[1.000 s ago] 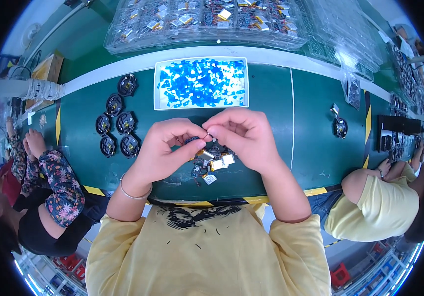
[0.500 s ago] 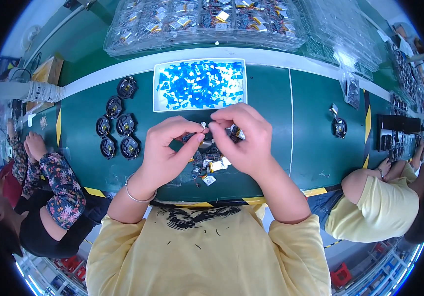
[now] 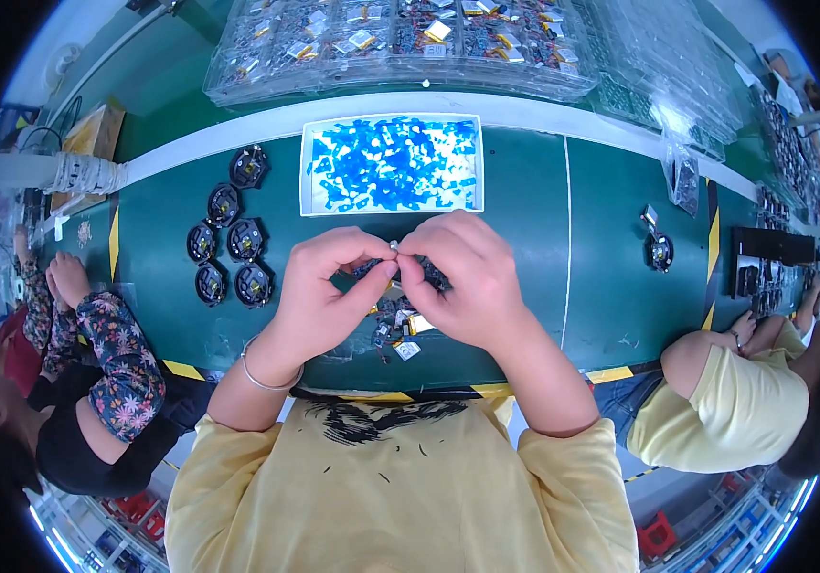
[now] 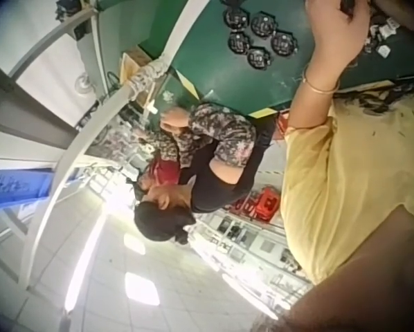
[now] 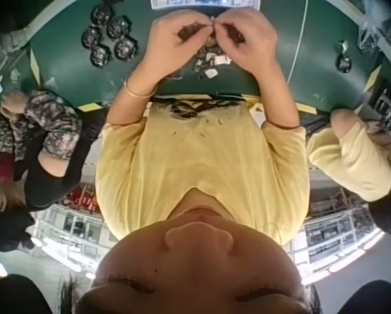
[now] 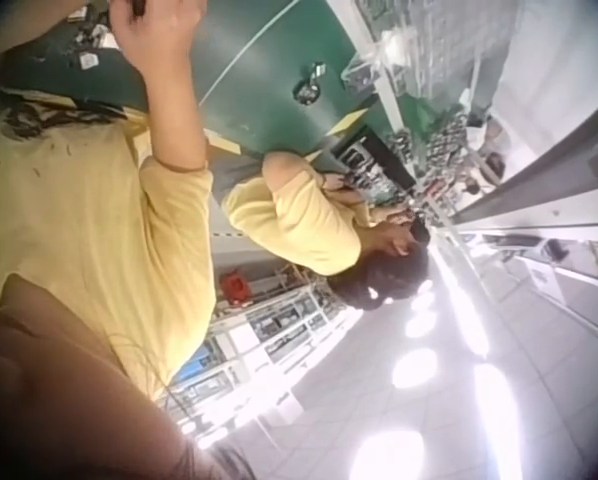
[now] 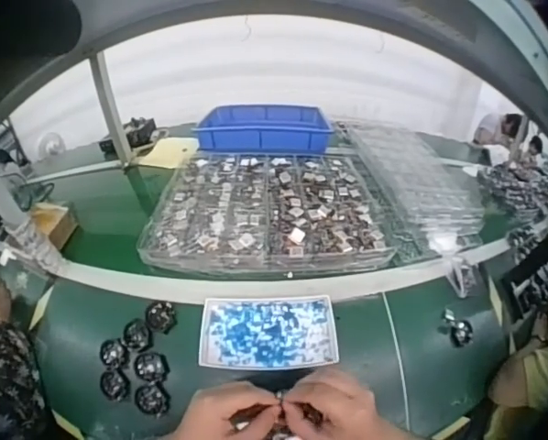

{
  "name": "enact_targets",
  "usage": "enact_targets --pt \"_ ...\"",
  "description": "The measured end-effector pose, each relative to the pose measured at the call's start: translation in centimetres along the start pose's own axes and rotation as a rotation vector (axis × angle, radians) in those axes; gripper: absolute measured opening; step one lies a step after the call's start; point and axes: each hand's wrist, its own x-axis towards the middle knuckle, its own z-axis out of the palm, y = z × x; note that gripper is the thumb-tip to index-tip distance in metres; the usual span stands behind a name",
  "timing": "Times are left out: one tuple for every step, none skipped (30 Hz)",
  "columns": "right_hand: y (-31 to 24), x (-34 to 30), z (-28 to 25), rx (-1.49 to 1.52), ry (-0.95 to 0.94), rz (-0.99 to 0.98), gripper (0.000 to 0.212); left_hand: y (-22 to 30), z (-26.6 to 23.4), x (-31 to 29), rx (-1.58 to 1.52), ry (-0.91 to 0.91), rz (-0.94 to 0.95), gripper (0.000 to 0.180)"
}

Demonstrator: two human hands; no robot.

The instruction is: The person assembles small electronic components by hand, connecting a battery and a circuit board into a plastic casing.

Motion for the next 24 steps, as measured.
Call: enact_targets --pt "0.1 0.0 0.1 -0.063 -0.008 -0.065 0.014 -0.1 0.0 0.1 0.024 -0.007 0.026 0.01" --pt "0.0 0.2 0.0 -0.051 -0.026 -0.054 0.014 -0.2 0.0 0.1 0.049 -0.014 0.052 0.009" --pt "0.1 0.3 0.0 -0.052 -0.026 -0.052 0.014 -0.2 0.0 0.1 0.047 -0.016 0.052 0.009" --pt "0.4 0.5 -0.1 -0.054 0.018 -0.01 0.013 -0.4 0.1 0.1 0.057 -0.012 0.041 0.009" --pt "0.7 0.7 -0.1 -0.057 0.062 0.032 0.013 -0.4 0.1 0.1 0.066 -0.009 0.03 0.009" --pt "1.2 1.1 0.0 -0.09 0.138 0.09 0.013 -0.5 0.1 0.0 0.067 -0.009 0.03 0.009" --pt "2.1 1.4 -0.2 -0.185 0.169 0.089 0.013 -0.5 -0.1 -0.1 0.047 -0.014 -0.047 0.008" --pt "2.4 1.4 -0.5 -0.258 0.135 0.054 0.013 -0.5 -0.2 -0.2 0.027 -0.019 -0.124 0.008" --pt "2.7 1.5 -0.7 -0.335 0.101 0.017 0.014 -0.7 -0.3 -0.1 0.026 -0.02 -0.121 0.008" --pt "2.2 1.3 -0.7 -0.336 0.103 0.016 0.014 -0.8 -0.4 0.0 -0.043 -0.028 -0.164 0.007" --pt "1.3 0.9 -0.5 -0.246 0.081 0.022 0.015 -1.0 -0.4 0.1 -0.112 -0.035 -0.207 0.007" --pt "0.6 0.6 -0.3 -0.152 0.058 0.029 0.016 -1.1 -0.3 0.0 -0.111 -0.033 -0.207 0.007" --pt "0.2 0.6 -0.1 -0.149 0.058 0.028 0.016 -1.2 -0.2 0.0 -0.112 -0.034 -0.196 0.007" --pt "-0.1 0.6 0.2 -0.16 0.033 -0.007 0.016 -1.2 -0.2 0.0 -0.112 -0.035 -0.184 0.007" --pt "-0.2 0.6 0.3 -0.172 0.008 -0.04 0.017 -1.2 -0.2 0.0 -0.111 -0.036 -0.186 0.007" --pt "-0.1 0.6 0.5 -0.192 -0.001 -0.046 0.019 -1.1 -0.2 0.0 -0.117 -0.057 -0.192 0.007" --pt "0.0 0.6 0.5 -0.192 0.001 -0.044 0.019 -1.1 -0.2 0.0 -0.123 -0.077 -0.199 0.007" --pt "0.3 0.5 0.5 -0.155 -0.021 -0.022 0.017 -1.2 -0.2 0.0 -0.123 -0.08 -0.198 0.007" --pt "0.6 0.5 0.4 -0.119 -0.043 0.0 0.015 -1.4 -0.1 0.0 -0.134 -0.092 -0.194 0.007" --pt "1.2 0.8 0.1 -0.122 -0.041 0.001 0.015 -1.5 -0.1 0.1 -0.145 -0.103 -0.189 0.006" --pt "1.9 1.2 -0.2 -0.193 0.03 0.036 0.016 -1.5 -0.2 0.1 -0.143 -0.104 -0.19 0.006" --pt "2.3 1.4 -0.5 -0.265 0.102 0.071 0.017 -1.4 -0.3 0.1 -0.189 -0.124 -0.219 0.007" --pt "2.2 1.4 -0.7 -0.264 0.103 0.071 0.017 -1.3 -0.4 0.2 -0.236 -0.144 -0.247 0.008" --pt "2.1 1.6 -0.9 -0.339 0.081 0.099 0.023 -1.4 -0.4 0.2 -0.235 -0.144 -0.245 0.008"
